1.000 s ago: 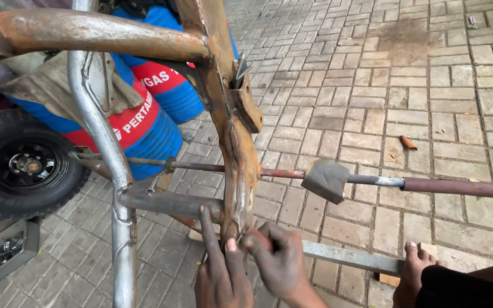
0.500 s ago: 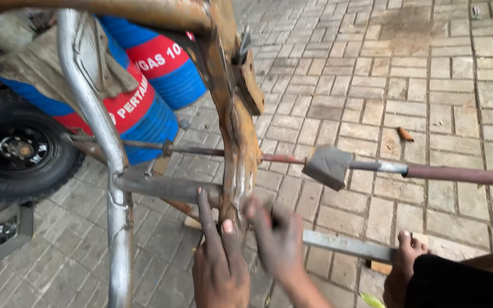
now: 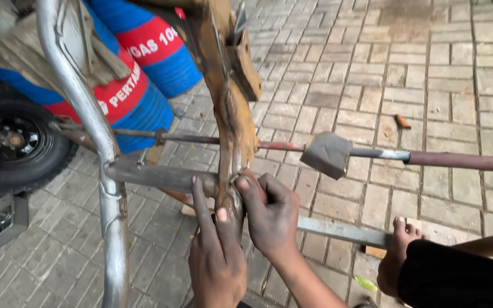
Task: Sanding a metal frame with sandpaper to remove rust or old paint.
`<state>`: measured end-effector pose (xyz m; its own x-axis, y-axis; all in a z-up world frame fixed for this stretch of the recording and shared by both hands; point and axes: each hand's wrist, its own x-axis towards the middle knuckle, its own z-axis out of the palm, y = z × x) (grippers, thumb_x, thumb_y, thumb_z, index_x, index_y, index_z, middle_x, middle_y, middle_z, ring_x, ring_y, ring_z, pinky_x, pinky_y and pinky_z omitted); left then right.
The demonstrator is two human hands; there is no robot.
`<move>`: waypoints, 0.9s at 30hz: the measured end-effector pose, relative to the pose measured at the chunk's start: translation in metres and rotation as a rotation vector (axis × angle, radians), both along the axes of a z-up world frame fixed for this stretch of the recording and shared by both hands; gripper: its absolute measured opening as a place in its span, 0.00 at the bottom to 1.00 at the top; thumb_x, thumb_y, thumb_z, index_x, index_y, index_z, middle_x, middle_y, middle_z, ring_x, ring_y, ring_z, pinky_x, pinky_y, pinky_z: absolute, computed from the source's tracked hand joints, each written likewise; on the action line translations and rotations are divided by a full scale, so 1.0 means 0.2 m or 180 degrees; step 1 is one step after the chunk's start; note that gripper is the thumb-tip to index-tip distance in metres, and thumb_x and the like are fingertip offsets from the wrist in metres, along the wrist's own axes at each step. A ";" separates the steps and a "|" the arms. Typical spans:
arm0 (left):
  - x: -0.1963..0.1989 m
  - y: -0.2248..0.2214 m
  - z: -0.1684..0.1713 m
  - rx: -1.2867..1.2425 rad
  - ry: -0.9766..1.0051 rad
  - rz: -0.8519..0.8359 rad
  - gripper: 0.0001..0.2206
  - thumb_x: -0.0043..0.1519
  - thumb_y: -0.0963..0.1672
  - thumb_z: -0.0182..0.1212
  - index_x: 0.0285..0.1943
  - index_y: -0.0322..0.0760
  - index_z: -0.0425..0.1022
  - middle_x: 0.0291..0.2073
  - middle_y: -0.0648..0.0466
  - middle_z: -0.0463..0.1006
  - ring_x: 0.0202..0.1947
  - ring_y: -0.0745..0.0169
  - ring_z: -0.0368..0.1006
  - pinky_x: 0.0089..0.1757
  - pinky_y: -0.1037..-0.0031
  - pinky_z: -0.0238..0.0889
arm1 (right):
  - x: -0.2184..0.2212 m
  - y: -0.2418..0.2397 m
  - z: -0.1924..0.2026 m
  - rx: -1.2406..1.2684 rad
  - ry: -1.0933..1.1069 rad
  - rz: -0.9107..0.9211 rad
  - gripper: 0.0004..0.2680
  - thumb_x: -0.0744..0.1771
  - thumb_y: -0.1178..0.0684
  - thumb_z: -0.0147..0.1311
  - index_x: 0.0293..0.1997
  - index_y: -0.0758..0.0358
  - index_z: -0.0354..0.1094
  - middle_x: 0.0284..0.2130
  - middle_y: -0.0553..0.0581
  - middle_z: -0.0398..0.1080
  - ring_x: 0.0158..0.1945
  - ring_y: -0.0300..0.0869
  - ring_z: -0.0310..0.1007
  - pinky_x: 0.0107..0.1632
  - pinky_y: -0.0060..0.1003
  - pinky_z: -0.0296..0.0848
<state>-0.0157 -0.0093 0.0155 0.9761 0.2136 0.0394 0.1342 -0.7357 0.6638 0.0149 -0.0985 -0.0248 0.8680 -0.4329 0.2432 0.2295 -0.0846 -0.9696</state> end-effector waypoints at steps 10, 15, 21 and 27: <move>0.00 0.00 0.05 -0.0109 -0.0104 -0.0193 0.32 0.66 0.49 0.35 0.82 0.42 0.39 0.30 0.39 0.87 0.26 0.31 0.82 0.30 0.45 0.66 | -0.08 0.05 -0.09 0.0027 -0.0219 -0.0064 0.13 0.65 0.57 0.58 0.18 0.64 0.61 0.14 0.49 0.60 0.20 0.35 0.52 0.22 0.32 0.57; 0.02 0.01 0.00 0.0029 -0.0631 -0.0314 0.30 0.67 0.46 0.37 0.80 0.34 0.42 0.44 0.35 0.83 0.30 0.32 0.82 0.29 0.48 0.68 | 0.03 0.03 0.03 -0.0005 -0.0415 -0.0058 0.10 0.64 0.58 0.61 0.19 0.67 0.67 0.13 0.48 0.60 0.18 0.34 0.50 0.20 0.31 0.55; 0.03 0.02 -0.08 0.0328 -0.0863 -0.0405 0.29 0.68 0.46 0.39 0.79 0.29 0.43 0.43 0.35 0.80 0.21 0.38 0.80 0.25 0.51 0.68 | -0.05 0.04 -0.08 -0.0118 -0.0234 -0.0141 0.14 0.65 0.56 0.59 0.16 0.63 0.61 0.12 0.48 0.57 0.19 0.35 0.49 0.21 0.33 0.56; -0.04 -0.01 0.04 -0.0073 0.0007 -0.0056 0.32 0.66 0.52 0.35 0.83 0.49 0.40 0.35 0.43 0.87 0.32 0.34 0.82 0.34 0.47 0.67 | -0.10 0.03 0.00 0.0065 -0.0158 -0.0038 0.13 0.67 0.55 0.57 0.20 0.64 0.64 0.14 0.47 0.59 0.20 0.33 0.51 0.21 0.30 0.56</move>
<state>-0.0231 -0.0105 0.0230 0.9798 0.1972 0.0326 0.1227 -0.7226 0.6803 -0.0044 -0.0917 -0.0254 0.8498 -0.4485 0.2768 0.2763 -0.0681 -0.9586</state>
